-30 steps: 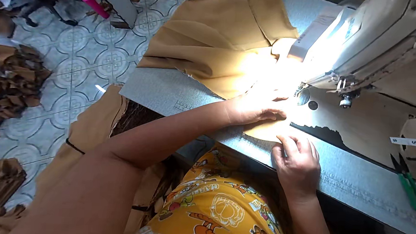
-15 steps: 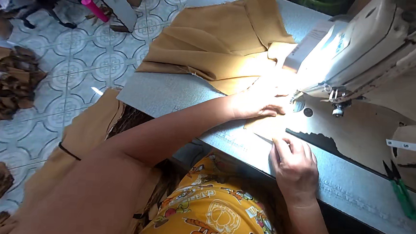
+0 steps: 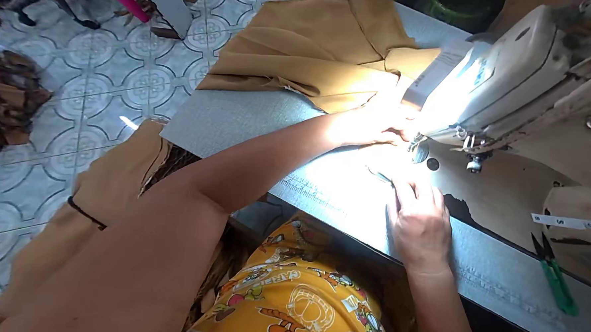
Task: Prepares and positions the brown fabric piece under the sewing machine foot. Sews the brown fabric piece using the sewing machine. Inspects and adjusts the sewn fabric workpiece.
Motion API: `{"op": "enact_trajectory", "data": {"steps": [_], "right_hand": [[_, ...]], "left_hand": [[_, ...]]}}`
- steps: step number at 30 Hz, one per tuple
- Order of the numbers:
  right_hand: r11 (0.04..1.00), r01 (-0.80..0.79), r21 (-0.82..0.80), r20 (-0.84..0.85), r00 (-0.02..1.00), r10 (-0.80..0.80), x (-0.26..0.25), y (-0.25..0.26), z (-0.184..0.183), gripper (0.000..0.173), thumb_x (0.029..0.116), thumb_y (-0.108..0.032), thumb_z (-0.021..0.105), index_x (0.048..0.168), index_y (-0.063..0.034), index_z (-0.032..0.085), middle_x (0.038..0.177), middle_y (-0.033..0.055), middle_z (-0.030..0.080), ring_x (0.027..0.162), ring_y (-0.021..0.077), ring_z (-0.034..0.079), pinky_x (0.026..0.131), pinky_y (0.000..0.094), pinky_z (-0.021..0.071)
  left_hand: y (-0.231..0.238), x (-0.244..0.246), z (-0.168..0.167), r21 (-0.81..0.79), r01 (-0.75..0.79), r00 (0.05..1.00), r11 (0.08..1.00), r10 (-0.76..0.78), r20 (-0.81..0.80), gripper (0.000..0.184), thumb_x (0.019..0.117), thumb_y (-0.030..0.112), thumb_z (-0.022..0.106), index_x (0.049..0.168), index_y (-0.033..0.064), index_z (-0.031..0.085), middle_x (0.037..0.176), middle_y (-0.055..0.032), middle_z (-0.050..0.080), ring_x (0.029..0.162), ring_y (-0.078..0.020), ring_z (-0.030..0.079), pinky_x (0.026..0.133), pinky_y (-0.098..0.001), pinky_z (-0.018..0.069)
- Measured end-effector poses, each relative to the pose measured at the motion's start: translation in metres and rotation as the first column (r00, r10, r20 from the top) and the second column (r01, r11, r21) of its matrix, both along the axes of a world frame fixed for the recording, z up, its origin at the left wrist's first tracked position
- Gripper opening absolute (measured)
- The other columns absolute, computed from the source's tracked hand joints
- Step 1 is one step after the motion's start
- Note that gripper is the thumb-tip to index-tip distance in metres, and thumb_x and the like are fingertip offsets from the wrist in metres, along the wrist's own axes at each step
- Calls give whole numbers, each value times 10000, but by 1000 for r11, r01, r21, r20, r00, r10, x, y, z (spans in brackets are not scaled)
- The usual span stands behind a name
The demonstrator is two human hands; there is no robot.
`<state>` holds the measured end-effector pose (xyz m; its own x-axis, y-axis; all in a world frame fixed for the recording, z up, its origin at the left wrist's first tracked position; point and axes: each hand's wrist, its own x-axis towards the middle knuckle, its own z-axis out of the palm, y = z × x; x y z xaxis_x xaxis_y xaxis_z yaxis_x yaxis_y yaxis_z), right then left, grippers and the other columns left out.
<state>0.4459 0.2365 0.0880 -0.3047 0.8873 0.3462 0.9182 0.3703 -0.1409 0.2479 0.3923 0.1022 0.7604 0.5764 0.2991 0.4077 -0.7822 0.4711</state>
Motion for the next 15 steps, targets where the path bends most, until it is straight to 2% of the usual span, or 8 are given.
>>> {"op": "enact_trajectory", "data": {"steps": [2, 5, 7, 8, 9, 12, 14, 15], "right_hand": [[1000, 19, -8, -4, 1000, -19, -1, 11, 1, 251, 1002, -167, 574, 1172, -94, 742, 1134, 167, 693, 1087, 373, 665, 777, 498, 555], [998, 62, -17, 14, 998, -61, -4, 26, 1, 265, 1013, -167, 558, 1177, -61, 737, 1096, 175, 687, 1074, 371, 661, 772, 490, 553], [996, 87, -21, 15, 996, -86, -4, 32, 1, 285, 1030, -211, 545, 1175, -60, 737, 1072, 180, 678, 1059, 374, 659, 772, 488, 557], [995, 95, -33, 6, 996, -94, -2, 32, 3, 302, 1039, -236, 538, 1199, -75, 736, 1085, 172, 678, 1063, 367, 659, 782, 492, 558], [993, 106, -59, -1, 994, -106, 2, 29, 5, 303, 1041, -254, 531, 1203, -95, 730, 1118, 157, 682, 1087, 355, 660, 801, 500, 558], [984, 171, -43, -10, 985, -171, 35, 11, 16, 250, 998, -220, 583, 1134, -110, 761, 1146, 157, 708, 1070, 359, 682, 821, 522, 568], [957, 289, -25, -5, 957, -289, 78, -9, 25, 273, 999, -213, 599, 1156, -45, 747, 1186, 237, 691, 1111, 442, 660, 902, 576, 540], [926, 372, -61, -13, 928, -374, 102, -21, 31, 323, 1003, -205, 596, 1216, 10, 709, 1259, 305, 643, 1183, 512, 606, 969, 628, 494]], "left_hand": [[10, 0, 2, -12, -21, 1000, 1000, 20, -16, 223, 1008, 265, 607, 1064, 147, 788, 1220, -63, 717, 1238, -259, 603, 1107, -496, 379], [26, 2, 3, -26, -74, 995, 997, 73, -69, 266, 1011, 308, 588, 1121, 160, 781, 1299, -104, 677, 1331, -305, 534, 1172, -549, 291], [41, 5, -4, -103, -172, 980, 980, 159, -122, 344, 996, 367, 605, 1242, 159, 725, 1422, -68, 614, 1421, -254, 468, 1233, -585, 201], [51, 6, -8, -127, -218, 962, 968, 192, -193, 458, 1013, 431, 576, 1371, 151, 636, 1526, -65, 525, 1486, -240, 395, 1254, -592, 157], [60, 7, -12, -144, -237, 956, 961, 205, -208, 532, 1021, 459, 556, 1431, 122, 584, 1577, -86, 475, 1524, -258, 342, 1253, -613, 129], [84, 7, -33, -126, -212, 977, 969, 209, -43, 353, 1012, 364, 581, 1265, 151, 705, 1468, -20, 596, 1481, -232, 412, 1207, -625, 242], [73, 4, -11, -193, -208, 978, 959, 202, -50, 297, 1049, 253, 546, 1274, 133, 699, 1492, 0, 578, 1493, -225, 388, 1205, -598, 235], [63, 2, 6, -222, -213, 976, 952, 197, -91, 307, 1056, 234, 537, 1303, 130, 686, 1499, 8, 572, 1497, -226, 379, 1203, -599, 232]]}}
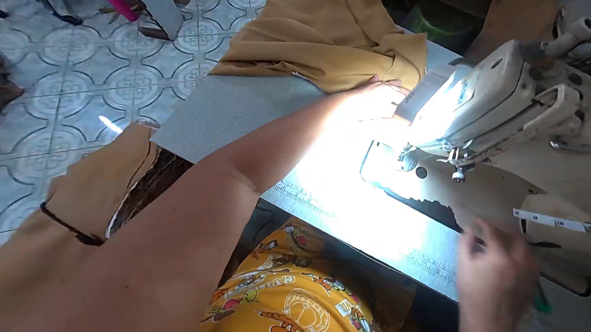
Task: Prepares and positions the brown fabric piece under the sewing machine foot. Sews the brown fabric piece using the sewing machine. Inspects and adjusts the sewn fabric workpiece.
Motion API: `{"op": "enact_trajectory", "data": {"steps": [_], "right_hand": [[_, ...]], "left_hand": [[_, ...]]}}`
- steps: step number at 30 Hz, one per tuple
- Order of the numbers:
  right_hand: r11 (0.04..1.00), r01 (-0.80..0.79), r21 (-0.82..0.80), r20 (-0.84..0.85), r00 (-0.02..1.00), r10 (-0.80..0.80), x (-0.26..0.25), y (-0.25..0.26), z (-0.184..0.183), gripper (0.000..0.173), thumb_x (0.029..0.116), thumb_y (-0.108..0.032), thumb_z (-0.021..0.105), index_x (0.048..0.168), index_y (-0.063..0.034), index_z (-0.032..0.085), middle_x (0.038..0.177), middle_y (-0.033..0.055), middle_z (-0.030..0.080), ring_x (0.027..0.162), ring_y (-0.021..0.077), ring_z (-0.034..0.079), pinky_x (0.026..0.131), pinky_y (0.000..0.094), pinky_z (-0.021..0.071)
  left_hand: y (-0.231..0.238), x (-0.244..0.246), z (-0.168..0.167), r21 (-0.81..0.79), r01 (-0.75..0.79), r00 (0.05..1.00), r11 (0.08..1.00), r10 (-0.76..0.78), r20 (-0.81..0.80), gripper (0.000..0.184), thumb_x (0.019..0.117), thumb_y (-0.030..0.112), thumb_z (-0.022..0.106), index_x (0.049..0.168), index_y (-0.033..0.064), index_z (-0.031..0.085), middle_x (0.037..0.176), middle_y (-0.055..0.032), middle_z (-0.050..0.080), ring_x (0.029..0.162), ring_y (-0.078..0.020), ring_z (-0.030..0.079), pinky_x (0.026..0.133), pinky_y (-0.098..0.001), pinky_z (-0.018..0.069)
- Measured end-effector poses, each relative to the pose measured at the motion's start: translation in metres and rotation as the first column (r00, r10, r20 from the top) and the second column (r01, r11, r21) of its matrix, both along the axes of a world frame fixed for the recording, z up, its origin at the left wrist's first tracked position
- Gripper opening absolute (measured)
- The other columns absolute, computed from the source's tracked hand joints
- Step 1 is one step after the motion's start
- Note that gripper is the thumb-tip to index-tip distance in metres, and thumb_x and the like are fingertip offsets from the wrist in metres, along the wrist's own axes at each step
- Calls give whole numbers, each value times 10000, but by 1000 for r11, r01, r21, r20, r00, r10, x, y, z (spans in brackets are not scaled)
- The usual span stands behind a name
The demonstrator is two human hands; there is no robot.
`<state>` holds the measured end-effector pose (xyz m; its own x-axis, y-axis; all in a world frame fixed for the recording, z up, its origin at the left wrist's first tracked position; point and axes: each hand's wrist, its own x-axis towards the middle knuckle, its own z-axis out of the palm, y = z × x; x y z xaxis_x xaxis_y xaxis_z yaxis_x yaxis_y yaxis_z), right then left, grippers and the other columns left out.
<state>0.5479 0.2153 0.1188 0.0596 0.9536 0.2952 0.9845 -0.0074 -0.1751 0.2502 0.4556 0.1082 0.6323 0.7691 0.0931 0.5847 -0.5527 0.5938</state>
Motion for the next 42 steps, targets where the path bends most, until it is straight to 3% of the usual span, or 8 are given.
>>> {"op": "enact_trajectory", "data": {"steps": [4, 6, 15, 18, 24, 30, 35, 42], "right_hand": [[943, 296, -150, -55, 950, -307, 76, -39, -2, 481, 1048, -252, 548, 1375, 100, 561, 1396, 407, 507, 1314, 600, 472, 1095, 680, 373], [941, 319, -112, -21, 946, -323, 86, -44, -12, 438, 1070, -252, 523, 1330, 90, 611, 1348, 388, 560, 1270, 585, 523, 1068, 670, 404], [999, -44, 12, -275, 960, 45, -25, -13, -4, 328, 1065, -127, 465, 1258, 111, 582, 927, 263, 701, 736, 385, 705, 647, 548, 574], [986, -137, -99, -270, 957, 106, -89, 15, -1, 399, 1011, -259, 626, 1309, 5, 602, 956, 226, 725, 799, 383, 727, 710, 566, 572], [981, -106, -160, -27, 994, 103, -135, 53, -10, 368, 1069, -264, 483, 1326, -45, 631, 1049, 243, 716, 887, 422, 729, 711, 586, 554], [996, -88, 7, -14, 996, 88, -75, 21, -21, 346, 1045, -213, 541, 1292, 0, 659, 1018, 282, 716, 854, 476, 724, 676, 608, 568], [997, -39, 62, -19, 999, 40, -2, -6, -25, 442, 1042, -315, 548, 1305, 26, 649, 1217, 359, 623, 1135, 605, 578, 877, 717, 470], [757, -606, 246, -206, 730, 652, -101, 25, -19, 364, 975, -138, 619, 1311, -8, 669, 1347, 196, 661, 1243, 392, 629, 1015, 549, 508]], "left_hand": [[-9, -1, 11, -65, -17, 1000, 998, 19, 24, 358, 1066, 237, 515, 1388, 120, 621, 1482, -17, 581, 1489, -217, 386, 1227, -557, 215], [3, -3, 3, 26, 0, 996, 1000, 2, -91, 379, 1063, 269, 506, 1414, 179, 618, 1568, 3, 501, 1533, -284, 319, 1172, -718, 182], [-30, -74, 4, 76, -144, 984, 987, 151, -98, 281, 1022, 184, 597, 1281, 170, 704, 1579, -91, 478, 1536, -341, 301, 1172, -693, 189], [-49, -86, 0, 86, -149, 985, 985, 156, -72, 268, 1029, 215, 591, 1267, 194, 712, 1568, -74, 495, 1538, -343, 299, 1173, -725, 158], [-87, -86, 2, 62, -166, 984, 984, 169, -50, 339, 1010, 177, 593, 1338, 138, 670, 1547, -68, 523, 1526, -323, 333, 1193, -696, 160], [-171, -76, 1, 147, -113, 984, 983, 132, -124, 314, 1012, 312, 611, 1261, 163, 728, 1413, -24, 635, 1420, -256, 488, 1181, -630, 307], [-237, -71, -14, 267, -66, 998, 961, 69, 0, 239, 1066, 194, 514, 1105, 185, 749, 1248, 50, 727, 1277, -171, 611, 1119, -511, 429], [-270, -93, 29, 46, 16, 954, 999, -29, 298, 243, 1065, 152, 481, 1142, 87, 702, 1106, -32, 748, 1042, -98, 678, 1018, -350, 508]]}}
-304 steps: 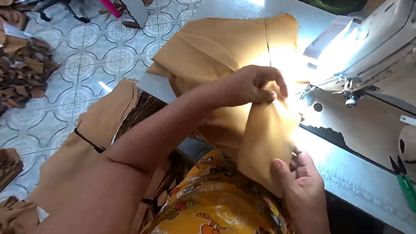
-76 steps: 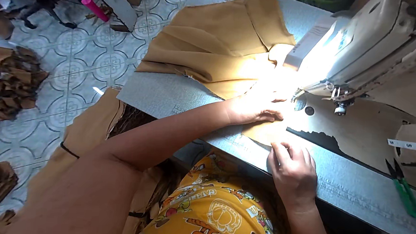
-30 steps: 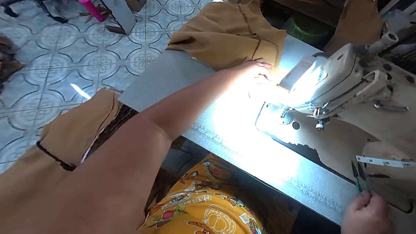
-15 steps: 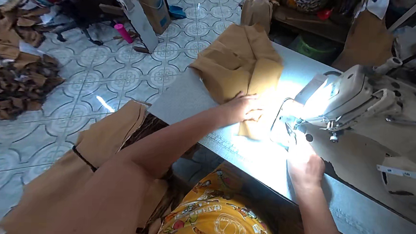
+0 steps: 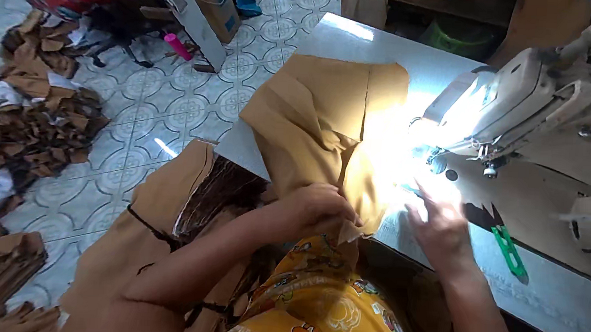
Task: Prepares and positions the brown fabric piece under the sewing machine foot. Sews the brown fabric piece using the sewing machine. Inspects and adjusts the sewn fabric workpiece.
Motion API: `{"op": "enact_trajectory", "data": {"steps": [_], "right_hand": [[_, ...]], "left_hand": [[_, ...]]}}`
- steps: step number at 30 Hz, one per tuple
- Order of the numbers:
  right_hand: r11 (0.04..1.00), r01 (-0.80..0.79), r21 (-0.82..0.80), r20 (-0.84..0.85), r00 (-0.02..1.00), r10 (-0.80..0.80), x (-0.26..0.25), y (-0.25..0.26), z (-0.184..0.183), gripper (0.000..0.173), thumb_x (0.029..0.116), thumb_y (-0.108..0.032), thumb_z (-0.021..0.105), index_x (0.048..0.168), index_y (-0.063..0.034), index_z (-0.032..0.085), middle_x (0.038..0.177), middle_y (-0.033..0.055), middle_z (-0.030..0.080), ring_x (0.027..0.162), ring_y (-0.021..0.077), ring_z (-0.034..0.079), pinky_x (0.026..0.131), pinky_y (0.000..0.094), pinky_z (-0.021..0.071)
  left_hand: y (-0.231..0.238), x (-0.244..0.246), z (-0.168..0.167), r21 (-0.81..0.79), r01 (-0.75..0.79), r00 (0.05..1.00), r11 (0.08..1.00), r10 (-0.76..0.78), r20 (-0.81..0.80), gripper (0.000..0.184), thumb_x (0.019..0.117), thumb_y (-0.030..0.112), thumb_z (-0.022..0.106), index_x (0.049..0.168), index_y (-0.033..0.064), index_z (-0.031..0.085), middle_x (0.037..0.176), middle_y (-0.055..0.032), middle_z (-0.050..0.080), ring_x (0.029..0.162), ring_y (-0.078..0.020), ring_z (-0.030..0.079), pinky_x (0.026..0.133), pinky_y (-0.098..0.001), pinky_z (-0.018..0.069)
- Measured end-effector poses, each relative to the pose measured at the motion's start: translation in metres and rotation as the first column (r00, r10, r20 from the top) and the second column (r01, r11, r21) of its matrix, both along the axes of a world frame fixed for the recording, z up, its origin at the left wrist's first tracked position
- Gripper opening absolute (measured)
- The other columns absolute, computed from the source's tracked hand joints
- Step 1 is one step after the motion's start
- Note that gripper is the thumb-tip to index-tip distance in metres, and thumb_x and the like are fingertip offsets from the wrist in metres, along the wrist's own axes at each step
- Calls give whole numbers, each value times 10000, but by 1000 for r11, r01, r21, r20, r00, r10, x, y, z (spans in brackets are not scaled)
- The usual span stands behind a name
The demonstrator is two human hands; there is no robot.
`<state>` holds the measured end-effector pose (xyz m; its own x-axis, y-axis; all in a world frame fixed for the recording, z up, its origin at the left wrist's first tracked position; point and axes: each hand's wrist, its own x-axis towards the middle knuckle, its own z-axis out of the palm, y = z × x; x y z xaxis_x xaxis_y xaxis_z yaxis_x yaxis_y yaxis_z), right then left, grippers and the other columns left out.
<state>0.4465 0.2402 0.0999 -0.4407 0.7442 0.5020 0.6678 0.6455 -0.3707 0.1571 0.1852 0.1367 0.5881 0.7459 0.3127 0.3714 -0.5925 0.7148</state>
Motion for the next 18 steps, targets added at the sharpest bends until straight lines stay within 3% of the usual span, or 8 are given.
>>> {"op": "enact_trajectory", "data": {"steps": [2, 4, 6, 8, 10, 13, 18], "right_hand": [[969, -240, -55, -94, 968, 234, -29, 26, 3, 365, 952, -93, 631, 1311, -67, 684, 1407, 147, 637, 1320, 317, 597, 1101, 514, 471], [919, -374, -122, -204, 916, 346, -39, 47, -2, 222, 933, -51, 647, 1131, -54, 748, 1332, 130, 688, 1319, 288, 603, 1160, 488, 427], [864, -416, -283, -315, 892, 325, -36, 54, -6, 168, 940, -50, 633, 1065, -26, 743, 1198, 107, 721, 1195, 203, 646, 1060, 406, 494], [790, -427, -440, -403, 880, 252, -31, 51, -5, 137, 975, -84, 611, 1057, -34, 708, 1028, 21, 720, 987, 43, 675, 900, 260, 566], [721, -421, -550, -440, 880, 178, -26, 47, -6, 145, 989, -89, 604, 1104, -33, 673, 959, -14, 719, 886, -4, 671, 824, 216, 571], [716, -377, -588, -412, 901, 135, -25, 45, -4, 104, 997, -76, 604, 1062, -42, 679, 867, -33, 698, 788, -22, 640, 752, 186, 545], [742, -361, -565, -403, 905, 134, -27, 45, -4, 142, 1025, -106, 568, 1081, -48, 685, 903, -35, 707, 829, -28, 653, 786, 180, 552]], "left_hand": [[-4, -14, 13, -132, -61, 983, 989, 82, 163, 229, 1081, 220, 489, 1127, 89, 671, 1095, 17, 739, 1009, -10, 679, 903, -226, 568], [-5, -25, 27, -269, -253, 905, 929, 326, 275, 154, 1063, 200, 499, 1107, 171, 643, 999, 145, 692, 892, 75, 640, 792, -150, 557], [6, -31, 37, -451, -390, 765, 802, 555, 326, 187, 1074, 157, 439, 1117, 210, 613, 949, 179, 696, 852, 77, 653, 772, -149, 572], [22, -38, 34, -587, -439, 678, 680, 680, 279, 199, 1099, 165, 393, 1137, 167, 589, 898, 128, 692, 816, 44, 664, 757, -170, 582], [35, -44, 21, -666, -407, 665, 625, 703, 253, 204, 1109, 179, 388, 1133, 138, 586, 884, 97, 684, 806, 28, 661, 753, -179, 578], [47, -45, 6, -741, -326, 656, 586, 705, 269, 217, 1112, 187, 380, 1130, 137, 590, 885, 80, 697, 797, 11, 678, 738, -187, 588], [51, -45, 4, -792, -295, 624, 534, 736, 263, 221, 1114, 185, 386, 1177, 147, 595, 897, 71, 708, 802, 2, 690, 733, -195, 596]]}}
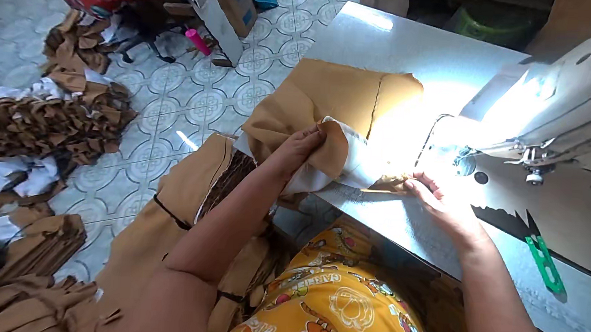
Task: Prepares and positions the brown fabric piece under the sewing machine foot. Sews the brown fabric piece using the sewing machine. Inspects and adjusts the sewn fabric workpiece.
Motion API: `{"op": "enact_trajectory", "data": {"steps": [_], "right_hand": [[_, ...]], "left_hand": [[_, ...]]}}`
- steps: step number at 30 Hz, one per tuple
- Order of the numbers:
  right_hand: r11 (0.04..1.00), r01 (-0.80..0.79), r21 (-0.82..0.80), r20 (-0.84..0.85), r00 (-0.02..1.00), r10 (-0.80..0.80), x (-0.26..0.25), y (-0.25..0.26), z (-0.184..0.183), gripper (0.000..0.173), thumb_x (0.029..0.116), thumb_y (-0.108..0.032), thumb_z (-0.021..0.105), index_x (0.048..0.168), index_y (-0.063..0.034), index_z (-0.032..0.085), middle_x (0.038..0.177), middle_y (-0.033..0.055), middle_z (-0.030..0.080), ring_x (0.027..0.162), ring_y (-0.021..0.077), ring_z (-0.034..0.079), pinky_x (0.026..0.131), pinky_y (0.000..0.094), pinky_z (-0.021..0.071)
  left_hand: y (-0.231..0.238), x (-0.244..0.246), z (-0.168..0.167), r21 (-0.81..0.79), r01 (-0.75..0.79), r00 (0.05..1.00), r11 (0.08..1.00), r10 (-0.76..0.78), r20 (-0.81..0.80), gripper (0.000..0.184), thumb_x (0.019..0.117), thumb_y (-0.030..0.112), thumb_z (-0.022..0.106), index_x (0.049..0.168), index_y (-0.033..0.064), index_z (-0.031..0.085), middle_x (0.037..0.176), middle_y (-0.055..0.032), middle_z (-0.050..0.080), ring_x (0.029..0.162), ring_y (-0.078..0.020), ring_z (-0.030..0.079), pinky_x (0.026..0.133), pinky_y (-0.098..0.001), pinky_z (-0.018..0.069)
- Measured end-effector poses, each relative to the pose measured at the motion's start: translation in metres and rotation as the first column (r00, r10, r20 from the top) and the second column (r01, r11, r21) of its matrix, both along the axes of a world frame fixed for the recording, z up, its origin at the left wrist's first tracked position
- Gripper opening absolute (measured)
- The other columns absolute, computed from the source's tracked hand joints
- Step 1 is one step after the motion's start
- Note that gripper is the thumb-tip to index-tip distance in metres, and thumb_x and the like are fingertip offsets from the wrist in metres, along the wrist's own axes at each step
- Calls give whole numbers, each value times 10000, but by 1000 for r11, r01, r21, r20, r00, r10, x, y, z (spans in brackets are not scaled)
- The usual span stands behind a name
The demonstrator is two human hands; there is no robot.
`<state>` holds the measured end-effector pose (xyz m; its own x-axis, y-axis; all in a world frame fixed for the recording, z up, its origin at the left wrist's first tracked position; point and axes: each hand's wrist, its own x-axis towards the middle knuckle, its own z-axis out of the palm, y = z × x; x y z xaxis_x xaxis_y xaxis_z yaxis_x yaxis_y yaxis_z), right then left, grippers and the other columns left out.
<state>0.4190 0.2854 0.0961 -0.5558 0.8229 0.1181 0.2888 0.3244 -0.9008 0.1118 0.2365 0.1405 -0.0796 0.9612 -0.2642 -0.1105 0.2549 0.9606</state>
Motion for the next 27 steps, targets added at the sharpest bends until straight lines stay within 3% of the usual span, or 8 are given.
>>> {"op": "enact_trajectory", "data": {"steps": [4, 7, 11, 19, 22, 25, 26, 27], "right_hand": [[1000, 13, -25, 20, 1000, -12, 0, 0, 8, 274, 1074, -106, 439, 1193, -45, 679, 1067, -16, 716, 965, -27, 653, 876, 183, 537], [1000, 25, 3, 6, 1000, -25, 0, 1, 5, 293, 1052, -79, 441, 1236, -27, 663, 1095, 15, 716, 955, -17, 650, 857, 187, 534], [1000, -1, 13, -28, 1000, 1, 1, 3, 1, 361, 1004, -67, 440, 1316, 9, 605, 1237, 74, 699, 1081, 27, 667, 947, 222, 542], [998, 56, -11, -5, 998, -56, -1, 0, -2, 421, 909, -56, 565, 1327, -8, 576, 1137, 53, 709, 1008, 24, 660, 874, 218, 542], [998, 57, 1, -23, 998, -57, -1, 1, -4, 409, 915, -48, 642, 1317, 1, 587, 1133, 69, 712, 1026, 47, 670, 906, 235, 553], [996, 72, 45, 0, 997, -72, -2, 1, -4, 346, 953, -40, 594, 1296, 6, 602, 1132, 86, 713, 1012, 63, 672, 896, 249, 549], [994, 78, 74, 13, 997, -79, -2, 1, -5, 344, 954, -38, 559, 1292, 4, 610, 1121, 88, 720, 996, 64, 677, 882, 253, 552], [993, 79, 93, 24, 996, -82, -1, 1, -6, 358, 942, -31, 532, 1290, 0, 611, 1120, 86, 724, 994, 63, 680, 877, 256, 554]], "left_hand": [[2, -3, -4, -35, -27, 1000, 999, 27, 4, 242, 1119, 205, 378, 1213, 130, 588, 926, 57, 702, 831, -6, 688, 761, -202, 592], [3, -4, -6, -40, -42, 999, 998, 42, 1, 241, 1117, 207, 389, 1215, 128, 595, 930, 61, 705, 838, -2, 689, 770, -197, 590], [4, -6, -6, -41, -33, 999, 999, 32, -19, 234, 1118, 199, 378, 1207, 126, 582, 935, 61, 693, 847, 6, 678, 780, -189, 580], [3, -4, -7, -66, -110, 993, 992, 107, -48, 239, 1121, 224, 379, 1163, 122, 592, 903, 61, 683, 828, 10, 670, 764, -186, 572], [3, -3, -4, -76, -121, 992, 990, 119, -32, 234, 1121, 220, 378, 1156, 123, 588, 899, 59, 682, 830, 10, 669, 765, -184, 570], [4, -2, -2, -86, -136, 991, 987, 134, -32, 233, 1121, 189, 363, 1133, 131, 589, 892, 76, 682, 825, 36, 661, 772, -165, 565], [2, -9, -12, -13, -107, 992, 994, 106, -68, 241, 1117, 137, 356, 1134, 112, 595, 922, 85, 684, 854, 60, 650, 801, -142, 553], [1, -28, -44, 199, -9, 989, 980, 38, -146, 241, 1086, 33, 372, 1169, 35, 599, 1010, 54, 673, 938, 56, 623, 866, -144, 520]]}}
